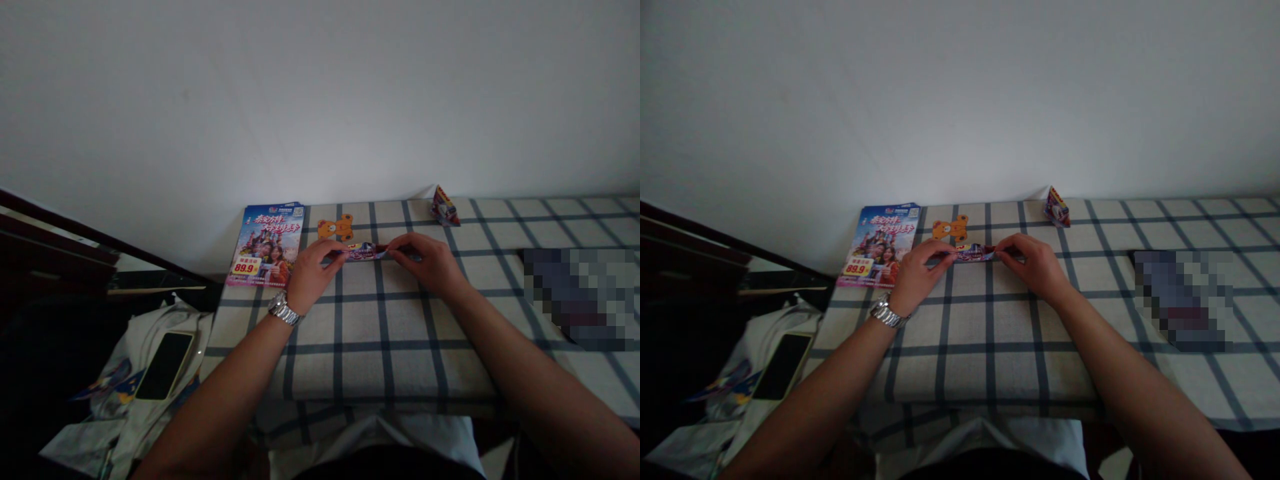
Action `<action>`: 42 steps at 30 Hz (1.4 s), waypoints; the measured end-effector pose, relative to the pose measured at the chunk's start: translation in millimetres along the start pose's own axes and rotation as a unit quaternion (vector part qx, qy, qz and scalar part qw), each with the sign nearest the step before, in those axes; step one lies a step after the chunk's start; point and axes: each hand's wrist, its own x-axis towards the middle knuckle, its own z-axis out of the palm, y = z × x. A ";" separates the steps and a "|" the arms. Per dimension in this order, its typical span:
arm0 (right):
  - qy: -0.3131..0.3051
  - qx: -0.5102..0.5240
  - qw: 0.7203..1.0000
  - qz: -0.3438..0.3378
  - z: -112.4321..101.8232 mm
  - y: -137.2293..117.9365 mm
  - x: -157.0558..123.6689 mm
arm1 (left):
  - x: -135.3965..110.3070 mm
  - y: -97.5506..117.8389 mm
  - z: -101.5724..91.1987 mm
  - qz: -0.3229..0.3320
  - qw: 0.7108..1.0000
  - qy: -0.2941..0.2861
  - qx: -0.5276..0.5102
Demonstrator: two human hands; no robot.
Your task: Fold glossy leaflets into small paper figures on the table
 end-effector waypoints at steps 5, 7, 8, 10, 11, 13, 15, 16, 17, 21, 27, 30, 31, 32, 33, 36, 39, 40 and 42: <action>0.013 -0.012 1.000 0.024 0.1 -1.5 0.2 | 0.6 0.5 0.5 -0.015 0.999 0.015 -0.034; 0.018 0.000 0.999 0.045 0.9 -1.7 0.2 | 0.8 0.8 0.9 -0.023 0.998 0.015 -0.050; 0.020 0.010 0.998 0.056 1.4 -1.4 0.2 | 0.9 0.8 1.3 -0.028 0.998 0.014 -0.056; 0.021 0.029 0.996 0.076 2.5 0.4 0.0 | 0.8 0.5 1.9 -0.040 0.997 0.014 -0.063; 0.021 0.037 0.996 0.084 3.1 1.5 -0.1 | 0.7 0.2 2.3 -0.045 0.997 0.013 -0.064; 0.016 0.049 0.994 0.093 4.3 3.6 -0.5 | 0.1 -0.5 3.0 -0.052 0.996 0.012 -0.069; 0.009 0.064 0.994 0.089 5.4 4.0 -1.0 | -0.7 -1.0 3.9 -0.057 0.995 0.013 -0.085; 0.006 0.070 0.994 0.084 5.9 3.3 -1.2 | -1.2 -1.1 4.4 -0.058 0.994 0.014 -0.094; 0.005 0.073 0.994 0.078 6.2 2.0 -1.4 | -1.7 -1.1 4.9 -0.058 0.993 0.014 -0.101; -0.007 0.082 0.996 0.046 6.7 -6.0 -1.7 | -2.8 0.1 7.5 -0.043 0.994 0.007 -0.096; -0.061 0.114 0.991 0.024 9.3 -11.1 -3.0 | -2.0 5.7 8.3 -0.016 0.998 0.008 -0.058; -0.064 0.095 0.993 0.028 10.9 -11.3 -4.0 | -1.4 10.2 6.7 0.017 0.999 -0.011 -0.026; -0.065 0.085 0.994 0.028 11.0 -11.7 -4.1 | -1.2 11.4 6.2 0.027 0.999 -0.015 -0.019; -0.064 0.078 0.994 0.029 10.9 -12.2 -4.1 | -1.1 12.3 5.8 0.034 0.999 -0.018 -0.016; -0.064 0.076 0.995 0.030 10.6 -12.7 -4.1 | -1.1 12.8 5.5 0.038 0.999 -0.017 -0.016; -0.059 0.084 0.994 0.037 9.5 -13.8 -3.5 | -1.6 12.2 5.2 0.040 0.999 -0.013 -0.033; -0.052 0.085 0.995 0.027 8.9 -13.0 -3.1 | -2.9 10.9 6.3 0.029 0.997 -0.018 -0.076; -0.050 0.086 0.995 0.022 8.8 -12.4 -3.0 | -3.5 10.7 6.8 0.020 0.995 -0.020 -0.099; -0.048 0.083 0.995 0.015 8.8 -11.3 -3.0 | -4.4 10.6 8.0 0.000 0.989 -0.023 -0.144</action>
